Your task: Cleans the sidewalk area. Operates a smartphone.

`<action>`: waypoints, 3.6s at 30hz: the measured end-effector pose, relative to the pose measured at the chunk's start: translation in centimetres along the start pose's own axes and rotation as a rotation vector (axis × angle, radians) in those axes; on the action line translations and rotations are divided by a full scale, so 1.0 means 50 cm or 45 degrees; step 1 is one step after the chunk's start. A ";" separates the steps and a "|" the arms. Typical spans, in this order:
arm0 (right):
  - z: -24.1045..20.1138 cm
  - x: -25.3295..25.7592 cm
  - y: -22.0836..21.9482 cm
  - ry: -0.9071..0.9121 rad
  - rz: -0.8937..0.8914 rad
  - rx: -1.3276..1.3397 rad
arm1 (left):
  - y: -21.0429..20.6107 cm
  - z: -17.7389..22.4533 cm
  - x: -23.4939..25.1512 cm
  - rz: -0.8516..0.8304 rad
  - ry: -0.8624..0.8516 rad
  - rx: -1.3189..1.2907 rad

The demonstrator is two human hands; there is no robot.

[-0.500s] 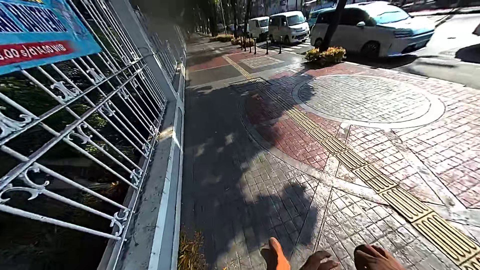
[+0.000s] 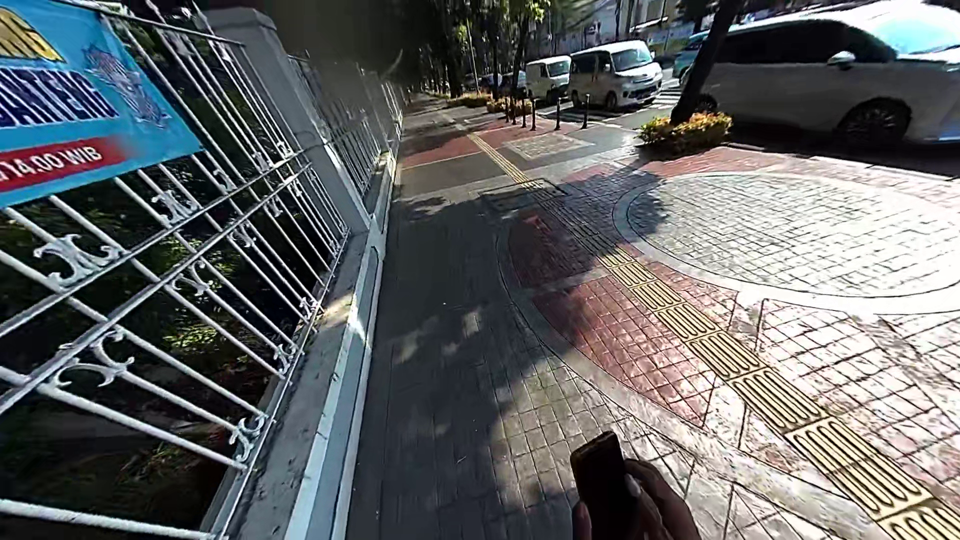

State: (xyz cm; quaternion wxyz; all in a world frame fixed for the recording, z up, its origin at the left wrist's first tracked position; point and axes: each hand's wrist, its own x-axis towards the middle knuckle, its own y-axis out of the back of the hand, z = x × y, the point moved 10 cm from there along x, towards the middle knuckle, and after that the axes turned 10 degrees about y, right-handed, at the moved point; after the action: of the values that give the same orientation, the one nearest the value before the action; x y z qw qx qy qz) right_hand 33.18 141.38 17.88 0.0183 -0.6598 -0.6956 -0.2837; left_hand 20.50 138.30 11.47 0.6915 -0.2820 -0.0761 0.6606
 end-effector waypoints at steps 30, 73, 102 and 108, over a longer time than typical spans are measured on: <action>0.603 1.371 -0.193 -0.043 -0.670 0.844 | 0.059 0.503 1.411 0.112 -0.112 -0.592; 0.976 2.661 -0.692 0.222 -0.479 0.519 | 0.482 1.137 2.614 0.357 -0.210 -0.355; 0.984 2.714 -0.814 -0.004 -0.942 0.775 | 0.520 1.180 2.673 0.149 -0.138 -0.430; 0.991 2.711 -0.814 -0.014 -0.934 0.776 | 0.519 1.175 2.673 0.143 -0.122 -0.453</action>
State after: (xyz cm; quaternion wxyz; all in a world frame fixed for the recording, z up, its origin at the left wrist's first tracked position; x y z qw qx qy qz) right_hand -4.74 286.41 15.45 0.1059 -0.3366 -0.9343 -0.0508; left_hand -14.74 282.32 11.73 0.5884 -0.3720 -0.2085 0.6870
